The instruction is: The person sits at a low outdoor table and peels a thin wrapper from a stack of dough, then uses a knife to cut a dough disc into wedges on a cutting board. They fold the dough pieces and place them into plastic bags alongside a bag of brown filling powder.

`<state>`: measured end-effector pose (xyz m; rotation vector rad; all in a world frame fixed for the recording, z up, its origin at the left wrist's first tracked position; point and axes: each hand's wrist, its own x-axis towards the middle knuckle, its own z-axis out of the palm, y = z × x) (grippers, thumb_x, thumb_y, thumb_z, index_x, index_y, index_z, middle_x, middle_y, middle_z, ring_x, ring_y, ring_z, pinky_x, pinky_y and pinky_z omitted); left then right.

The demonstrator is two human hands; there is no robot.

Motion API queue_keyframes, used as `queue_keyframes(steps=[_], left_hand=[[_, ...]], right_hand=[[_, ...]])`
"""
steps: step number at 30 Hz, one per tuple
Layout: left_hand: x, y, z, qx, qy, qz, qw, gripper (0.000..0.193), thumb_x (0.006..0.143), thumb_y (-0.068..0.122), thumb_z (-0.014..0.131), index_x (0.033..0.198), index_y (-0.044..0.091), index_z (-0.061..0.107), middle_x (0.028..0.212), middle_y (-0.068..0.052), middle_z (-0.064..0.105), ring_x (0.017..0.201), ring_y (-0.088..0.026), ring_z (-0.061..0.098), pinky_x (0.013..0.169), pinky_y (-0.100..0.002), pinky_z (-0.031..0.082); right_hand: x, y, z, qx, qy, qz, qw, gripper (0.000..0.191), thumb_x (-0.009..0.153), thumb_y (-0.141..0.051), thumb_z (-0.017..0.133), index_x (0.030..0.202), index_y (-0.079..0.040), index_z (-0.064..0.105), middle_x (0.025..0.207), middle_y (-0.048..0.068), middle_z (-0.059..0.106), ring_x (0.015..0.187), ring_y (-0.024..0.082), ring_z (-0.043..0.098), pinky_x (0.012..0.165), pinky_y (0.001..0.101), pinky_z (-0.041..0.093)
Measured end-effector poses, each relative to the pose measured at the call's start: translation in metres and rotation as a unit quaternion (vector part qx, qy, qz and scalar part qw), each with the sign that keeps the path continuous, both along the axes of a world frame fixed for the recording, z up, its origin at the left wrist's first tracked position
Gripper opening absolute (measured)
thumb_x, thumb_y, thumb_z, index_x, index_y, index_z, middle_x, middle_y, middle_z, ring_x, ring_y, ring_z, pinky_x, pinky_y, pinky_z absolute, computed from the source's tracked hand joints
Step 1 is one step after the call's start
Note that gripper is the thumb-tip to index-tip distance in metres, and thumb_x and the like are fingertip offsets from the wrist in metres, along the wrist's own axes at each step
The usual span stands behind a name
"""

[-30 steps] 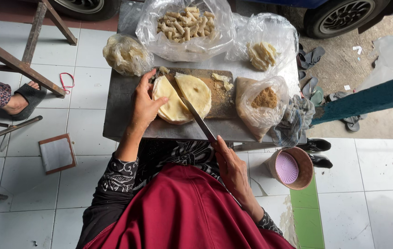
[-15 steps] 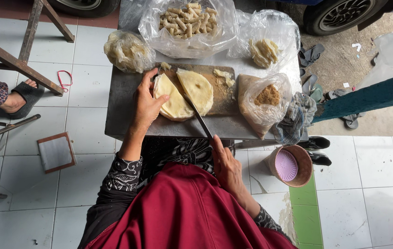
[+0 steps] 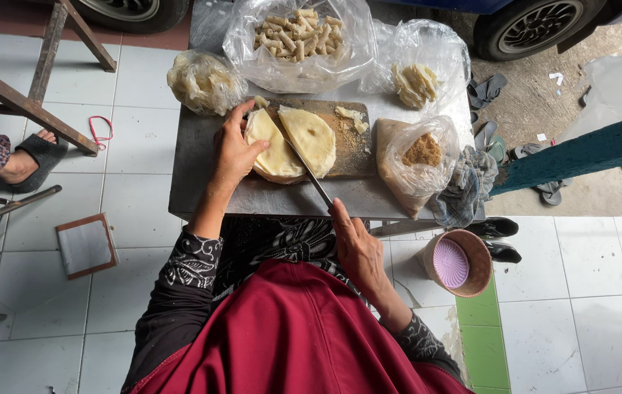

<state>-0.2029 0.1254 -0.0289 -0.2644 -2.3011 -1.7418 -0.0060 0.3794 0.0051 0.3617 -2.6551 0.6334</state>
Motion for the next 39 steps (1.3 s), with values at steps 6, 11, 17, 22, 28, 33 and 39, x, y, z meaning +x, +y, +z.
queue_keyframes(steps=[6,11,17,22,28,33,39], left_hand=[[0.002,-0.001,-0.009,0.020,-0.015,0.024,0.999,0.074,0.075,-0.004,0.081,0.144,0.004,0.054,0.102,-0.009,0.073,0.092,-0.014,0.072,0.083,-0.029,0.058],[0.003,0.000,-0.003,0.077,-0.007,-0.017,0.997,0.069,0.080,-0.007,0.078,0.144,0.004,0.055,0.103,-0.009,0.071,0.093,-0.013,0.069,0.084,-0.028,0.058],[0.012,-0.003,0.014,0.063,0.006,-0.033,0.997,0.070,0.081,-0.010,0.076,0.146,0.004,0.054,0.110,-0.007,0.069,0.098,-0.012,0.066,0.085,-0.027,0.057],[0.035,-0.009,0.020,0.113,0.053,-0.048,0.991,0.074,0.085,-0.016,0.069,0.153,0.005,0.046,0.131,-0.011,0.064,0.114,-0.014,0.063,0.098,-0.028,0.053],[0.052,-0.011,0.019,0.078,0.019,0.022,0.997,0.076,0.085,-0.012,0.073,0.153,0.008,0.046,0.115,-0.009,0.065,0.102,-0.013,0.064,0.090,-0.027,0.056],[0.044,-0.007,0.017,0.085,0.009,0.023,0.996,0.074,0.084,-0.011,0.074,0.152,0.008,0.049,0.107,-0.010,0.066,0.097,-0.013,0.064,0.087,-0.028,0.056],[0.042,-0.009,0.022,0.115,-0.004,0.007,0.993,0.070,0.085,-0.011,0.073,0.150,0.006,0.050,0.111,-0.010,0.067,0.100,-0.013,0.068,0.087,-0.028,0.059]], right_hand=[[-0.015,0.008,-0.008,0.018,-0.008,0.026,0.999,0.059,0.100,-0.011,0.065,0.155,-0.016,0.044,0.080,0.009,0.060,0.061,0.025,0.061,0.051,0.0407,0.047],[-0.011,0.019,-0.002,-0.062,-0.040,0.049,0.996,0.056,0.101,-0.008,0.063,0.153,-0.014,0.047,0.099,0.012,0.071,0.079,0.028,0.071,0.064,0.0402,0.056],[-0.003,0.029,0.013,-0.147,-0.055,0.052,0.986,0.051,0.101,-0.007,0.062,0.150,-0.012,0.052,0.113,0.013,0.075,0.093,0.028,0.077,0.072,0.0396,0.060],[0.014,0.027,0.013,-0.092,-0.048,0.003,0.995,0.050,0.100,-0.007,0.063,0.148,-0.015,0.053,0.099,0.009,0.076,0.069,0.023,0.072,0.056,0.0374,0.056],[0.027,0.035,-0.001,-0.027,-0.023,-0.008,0.999,0.052,0.098,-0.010,0.067,0.148,-0.017,0.055,0.073,0.007,0.059,0.053,0.021,0.058,0.049,0.0404,0.047],[0.028,0.048,-0.014,-0.026,0.010,0.017,0.999,0.055,0.098,-0.009,0.067,0.150,-0.019,0.053,0.076,0.006,0.059,0.056,0.019,0.058,0.050,0.0391,0.048],[0.036,0.056,-0.020,0.006,-0.011,0.019,1.000,0.060,0.097,-0.009,0.069,0.152,-0.020,0.049,0.071,0.005,0.055,0.051,0.016,0.052,0.046,0.0387,0.045]])
